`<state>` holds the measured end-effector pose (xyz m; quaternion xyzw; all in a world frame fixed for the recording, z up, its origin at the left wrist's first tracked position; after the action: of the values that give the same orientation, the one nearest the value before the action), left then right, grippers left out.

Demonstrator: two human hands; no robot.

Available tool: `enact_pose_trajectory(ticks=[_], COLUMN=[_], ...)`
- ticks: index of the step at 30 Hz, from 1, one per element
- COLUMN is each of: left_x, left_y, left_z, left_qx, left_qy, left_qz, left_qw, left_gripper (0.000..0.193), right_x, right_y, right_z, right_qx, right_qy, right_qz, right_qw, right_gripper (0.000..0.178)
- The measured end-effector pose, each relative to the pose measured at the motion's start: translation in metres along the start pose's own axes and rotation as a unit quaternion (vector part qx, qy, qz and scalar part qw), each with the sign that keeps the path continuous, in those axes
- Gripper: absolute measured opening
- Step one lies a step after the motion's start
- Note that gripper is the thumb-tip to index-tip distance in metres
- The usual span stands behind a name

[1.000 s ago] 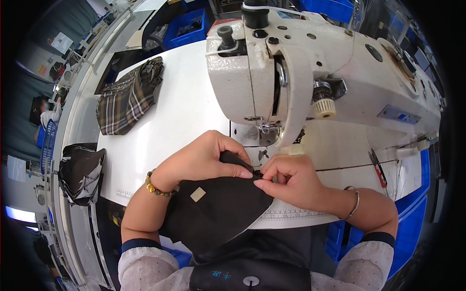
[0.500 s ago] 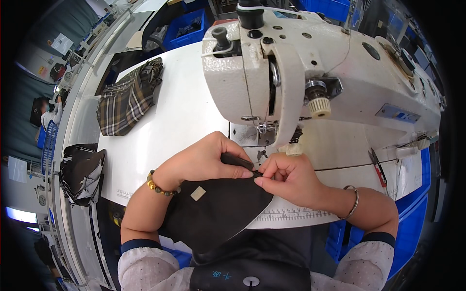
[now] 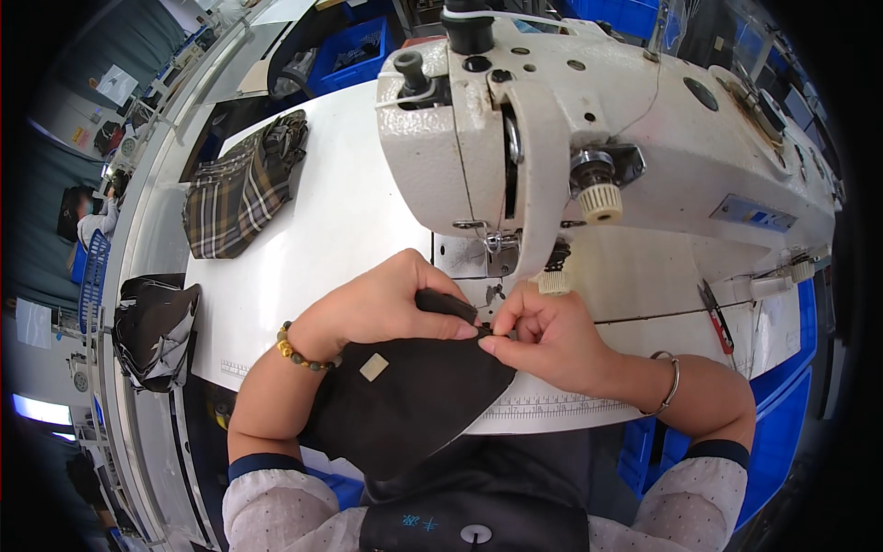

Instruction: Sewing together components of a leather or fabric bag using an industrial sewing machine.

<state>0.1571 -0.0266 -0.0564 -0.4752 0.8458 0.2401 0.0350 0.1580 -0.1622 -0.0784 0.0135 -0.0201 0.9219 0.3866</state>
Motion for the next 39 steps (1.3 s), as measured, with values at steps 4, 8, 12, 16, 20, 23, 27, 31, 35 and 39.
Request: enact_pose_trajectory(ticks=[4, 8, 12, 16, 20, 23, 27, 31, 35, 39], left_x=[-0.003, -0.008, -0.008, -0.014, -0.008, 0.003, -0.030, -0.047, 0.003, 0.021], left_y=[0.003, 0.002, -0.004, -0.003, -0.016, -0.021, -0.035, -0.015, 0.018, 0.014], left_z=[-0.005, -0.010, -0.002, 0.013, 0.019, 0.009, 0.002, -0.031, -0.025, -0.006], left_qx=[0.037, 0.068, 0.023, -0.036, -0.064, -0.057, 0.001, 0.096, 0.119, 0.062], left_qy=[-0.014, -0.038, -0.018, 0.021, 0.020, 0.011, -0.218, -0.401, -0.484, -0.500], left_qz=[-0.002, 0.004, 0.063, 0.111, 0.130, 0.158, 0.010, -0.238, -0.266, -0.250], left_qw=[0.999, 0.997, 0.998, 0.993, 0.989, 0.986, 0.976, 0.879, 0.825, 0.827], left_gripper=[0.023, 0.023, 0.025, 0.027, 0.029, 0.031, 0.042, 0.041, 0.036, 0.048], right_x=[0.009, 0.014, 0.011, 0.004, 0.028, 0.039, 0.034, 0.015, 0.015, 0.007], right_y=[-0.002, 0.001, 0.002, -0.001, 0.025, 0.039, 0.020, 0.001, 0.001, -0.012], right_z=[-0.008, -0.003, -0.003, 0.044, 0.072, 0.065, 0.047, 0.023, 0.024, 0.007], right_qx=[0.067, 0.047, 0.020, -0.271, -0.467, -0.515, -0.428, -0.294, -0.286, -0.258], right_qy=[-0.037, 0.079, 0.144, 0.384, 0.527, 0.536, 0.563, 0.554, 0.552, 0.576], right_qz=[0.031, 0.103, 0.131, 0.008, 0.030, 0.030, 0.060, 0.049, 0.042, 0.035], right_qw=[0.997, 0.990, 0.981, 0.883, 0.709, 0.668, 0.704, 0.777, 0.782, 0.775], right_gripper=[0.022, 0.029, 0.030, 0.018, 0.010, 0.018, 0.019, 0.021, 0.025, 0.024])
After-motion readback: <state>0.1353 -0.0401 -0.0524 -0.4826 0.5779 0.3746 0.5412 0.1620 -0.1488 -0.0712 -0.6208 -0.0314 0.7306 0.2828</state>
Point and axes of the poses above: each hand's wrist, its own y-axis away from the middle knuckle, its own x-axis out of the palm, z = x × y, the point moved 9 cm from there along -y, towards the middle knuckle, and after that the axes turned 3 degrees about -x, right-handed, at the moved point
